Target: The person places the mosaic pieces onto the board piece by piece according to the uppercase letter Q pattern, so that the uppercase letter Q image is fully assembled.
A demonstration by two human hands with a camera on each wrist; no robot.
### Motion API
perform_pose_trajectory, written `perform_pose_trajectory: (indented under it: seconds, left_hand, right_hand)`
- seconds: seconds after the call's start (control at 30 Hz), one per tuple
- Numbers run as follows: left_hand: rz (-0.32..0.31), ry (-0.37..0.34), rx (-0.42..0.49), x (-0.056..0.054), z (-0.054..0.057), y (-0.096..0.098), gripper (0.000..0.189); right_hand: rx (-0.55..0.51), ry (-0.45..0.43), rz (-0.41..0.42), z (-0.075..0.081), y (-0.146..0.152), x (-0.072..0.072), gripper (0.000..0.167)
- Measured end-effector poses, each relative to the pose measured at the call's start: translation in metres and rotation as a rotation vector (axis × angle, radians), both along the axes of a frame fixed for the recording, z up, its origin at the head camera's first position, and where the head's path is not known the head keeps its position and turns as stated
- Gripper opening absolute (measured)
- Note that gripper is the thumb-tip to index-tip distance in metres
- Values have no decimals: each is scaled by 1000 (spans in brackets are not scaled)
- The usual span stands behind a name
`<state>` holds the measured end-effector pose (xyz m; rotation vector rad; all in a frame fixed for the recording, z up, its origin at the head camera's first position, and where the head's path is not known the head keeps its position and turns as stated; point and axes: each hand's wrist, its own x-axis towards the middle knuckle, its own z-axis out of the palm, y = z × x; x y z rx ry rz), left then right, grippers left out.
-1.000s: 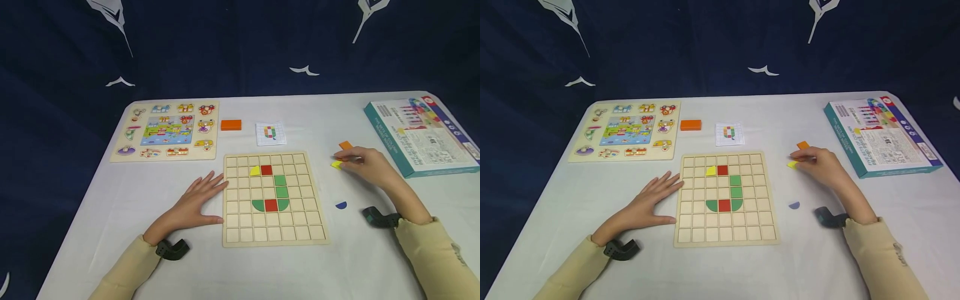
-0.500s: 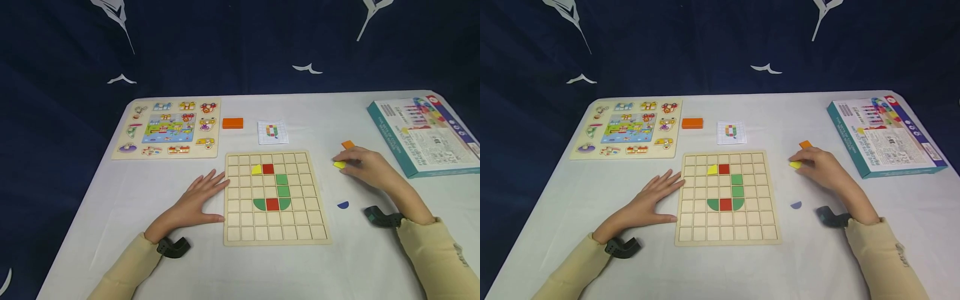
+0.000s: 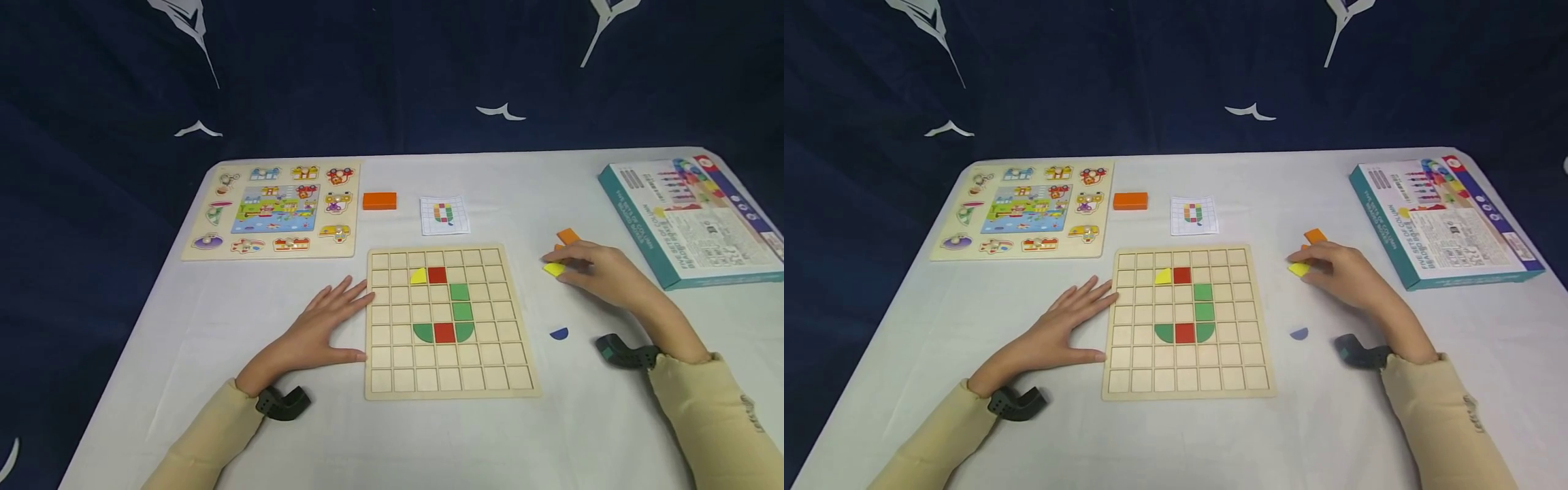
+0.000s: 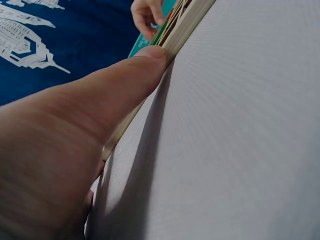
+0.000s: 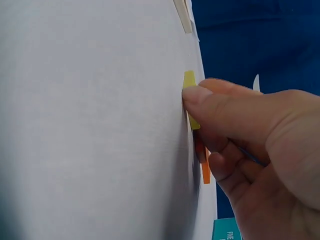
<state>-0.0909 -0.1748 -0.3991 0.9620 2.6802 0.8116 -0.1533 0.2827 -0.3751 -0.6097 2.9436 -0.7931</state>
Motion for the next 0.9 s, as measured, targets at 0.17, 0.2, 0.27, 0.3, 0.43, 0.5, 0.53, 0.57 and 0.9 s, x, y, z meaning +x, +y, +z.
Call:
perform_pose_trajectory:
  seconds: [0.17, 0.2, 0.27, 0.3, 0.43, 0.5, 0.53, 0.57, 0.9]
  left_hand:
    - [2, 7, 2, -1, 0, 0, 92]
    - [3, 7, 2, 0, 0, 0, 92]
    - [4, 8, 2, 0, -1, -1, 92]
    - [5, 6, 4, 1, -1, -1, 92]
    - [5, 7, 9, 1, -2, 0, 92]
    - [5, 12, 8, 1, -2, 0, 92]
    - [4, 14, 7, 1, -2, 0, 92]
    - [3, 15, 5, 1, -2, 0, 92]
    - [-1, 11, 2, 1, -1, 0, 91]
  right_hand:
    - [-35, 7, -3, 0, -4, 0, 34]
    - [-43, 3, -2, 1, -4, 0, 34]
    - [-61, -4, 2, 0, -6, 0, 35]
    - [-67, -3, 5, 0, -7, 1, 35]
    - [-75, 27, 19, -3, -9, 1, 34]
    - [-67, 42, 9, -4, -11, 1, 33]
    - [-70, 47, 5, -4, -12, 1, 33]
    - [-74, 52, -2, -3, -13, 1, 34]
    - [-246, 156, -27, 5, -31, -5, 32]
